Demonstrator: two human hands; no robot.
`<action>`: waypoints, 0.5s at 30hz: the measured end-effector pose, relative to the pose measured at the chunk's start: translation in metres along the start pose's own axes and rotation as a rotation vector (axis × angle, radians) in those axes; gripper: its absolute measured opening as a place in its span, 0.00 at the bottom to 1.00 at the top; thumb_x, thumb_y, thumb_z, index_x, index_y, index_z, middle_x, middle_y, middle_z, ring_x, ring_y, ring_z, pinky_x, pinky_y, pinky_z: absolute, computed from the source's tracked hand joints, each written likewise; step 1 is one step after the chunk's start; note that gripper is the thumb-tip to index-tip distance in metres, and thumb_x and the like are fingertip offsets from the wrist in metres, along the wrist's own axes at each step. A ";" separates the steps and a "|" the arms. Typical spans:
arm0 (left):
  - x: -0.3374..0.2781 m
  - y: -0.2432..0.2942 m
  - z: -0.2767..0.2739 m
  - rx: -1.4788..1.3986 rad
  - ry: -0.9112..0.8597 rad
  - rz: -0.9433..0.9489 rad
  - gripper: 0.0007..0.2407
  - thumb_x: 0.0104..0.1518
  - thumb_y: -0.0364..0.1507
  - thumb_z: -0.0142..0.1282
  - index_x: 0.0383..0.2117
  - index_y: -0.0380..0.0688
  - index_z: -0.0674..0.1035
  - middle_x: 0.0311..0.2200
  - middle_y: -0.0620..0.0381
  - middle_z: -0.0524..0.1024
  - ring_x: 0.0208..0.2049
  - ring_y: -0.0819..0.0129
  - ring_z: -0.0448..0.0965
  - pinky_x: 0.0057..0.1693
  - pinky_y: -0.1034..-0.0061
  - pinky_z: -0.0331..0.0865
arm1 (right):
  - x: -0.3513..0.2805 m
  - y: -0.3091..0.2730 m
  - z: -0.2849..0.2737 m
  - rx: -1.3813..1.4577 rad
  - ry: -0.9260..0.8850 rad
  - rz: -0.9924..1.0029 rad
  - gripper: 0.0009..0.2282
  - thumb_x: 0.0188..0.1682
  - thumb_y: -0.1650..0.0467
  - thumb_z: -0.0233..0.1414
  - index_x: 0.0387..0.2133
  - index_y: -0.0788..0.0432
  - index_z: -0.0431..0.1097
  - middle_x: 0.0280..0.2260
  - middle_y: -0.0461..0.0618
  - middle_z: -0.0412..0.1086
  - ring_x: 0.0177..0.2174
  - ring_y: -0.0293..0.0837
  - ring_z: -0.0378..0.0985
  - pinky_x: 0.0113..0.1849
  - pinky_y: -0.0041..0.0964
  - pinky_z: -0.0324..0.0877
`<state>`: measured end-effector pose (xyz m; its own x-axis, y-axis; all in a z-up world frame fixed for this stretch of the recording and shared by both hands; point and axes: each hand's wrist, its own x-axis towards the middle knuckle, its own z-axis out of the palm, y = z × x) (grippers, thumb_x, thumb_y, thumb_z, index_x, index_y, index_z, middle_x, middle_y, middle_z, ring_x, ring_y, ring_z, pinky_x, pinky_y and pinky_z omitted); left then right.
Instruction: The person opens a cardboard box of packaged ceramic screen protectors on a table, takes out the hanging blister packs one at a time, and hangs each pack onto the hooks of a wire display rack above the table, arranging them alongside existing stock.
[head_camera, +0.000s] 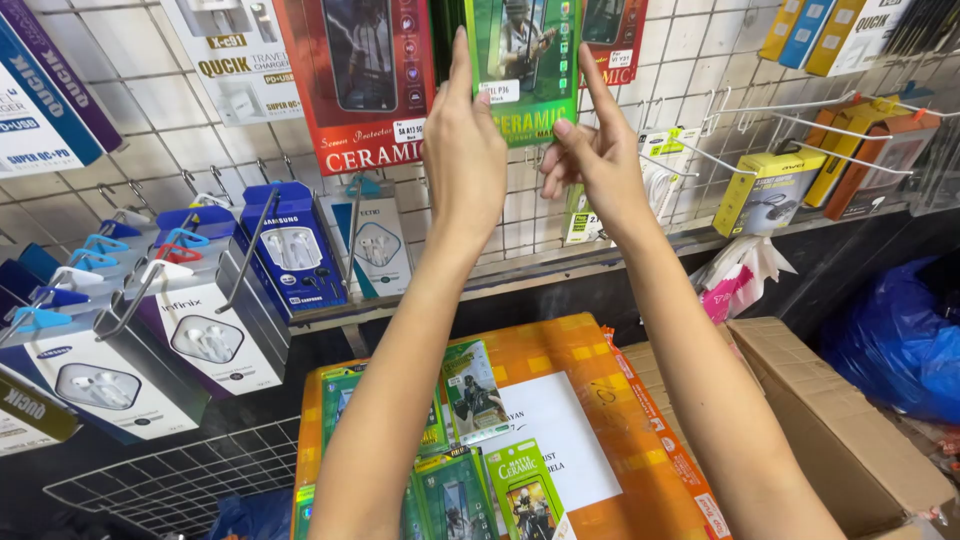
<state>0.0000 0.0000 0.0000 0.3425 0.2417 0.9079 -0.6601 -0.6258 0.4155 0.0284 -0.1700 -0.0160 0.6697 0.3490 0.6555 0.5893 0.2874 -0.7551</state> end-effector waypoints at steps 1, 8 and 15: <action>0.000 0.008 -0.001 0.060 -0.033 -0.051 0.27 0.67 0.21 0.51 0.72 0.45 0.58 0.51 0.42 0.77 0.47 0.53 0.84 0.53 0.63 0.77 | 0.003 0.006 -0.001 -0.032 0.009 -0.038 0.33 0.63 0.74 0.48 0.76 0.43 0.35 0.26 0.53 0.73 0.21 0.42 0.77 0.25 0.36 0.75; -0.020 0.030 0.029 0.212 -0.001 -0.191 0.42 0.53 0.27 0.62 0.69 0.27 0.43 0.62 0.31 0.55 0.55 0.33 0.70 0.58 0.55 0.71 | 0.014 0.051 -0.003 -0.622 0.136 -0.368 0.36 0.62 0.79 0.52 0.74 0.44 0.34 0.30 0.46 0.73 0.29 0.34 0.69 0.35 0.29 0.70; -0.072 0.050 0.028 0.341 0.048 -0.179 0.37 0.57 0.25 0.55 0.67 0.21 0.43 0.70 0.27 0.39 0.66 0.25 0.58 0.66 0.52 0.64 | -0.032 0.053 0.009 -0.644 0.138 -0.167 0.41 0.59 0.75 0.59 0.75 0.50 0.32 0.29 0.45 0.66 0.29 0.34 0.65 0.36 0.33 0.65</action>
<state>-0.0387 -0.0694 -0.0463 0.3950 0.3990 0.8275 -0.3297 -0.7792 0.5331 0.0345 -0.1580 -0.0769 0.5728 0.2164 0.7906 0.8127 -0.2758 -0.5133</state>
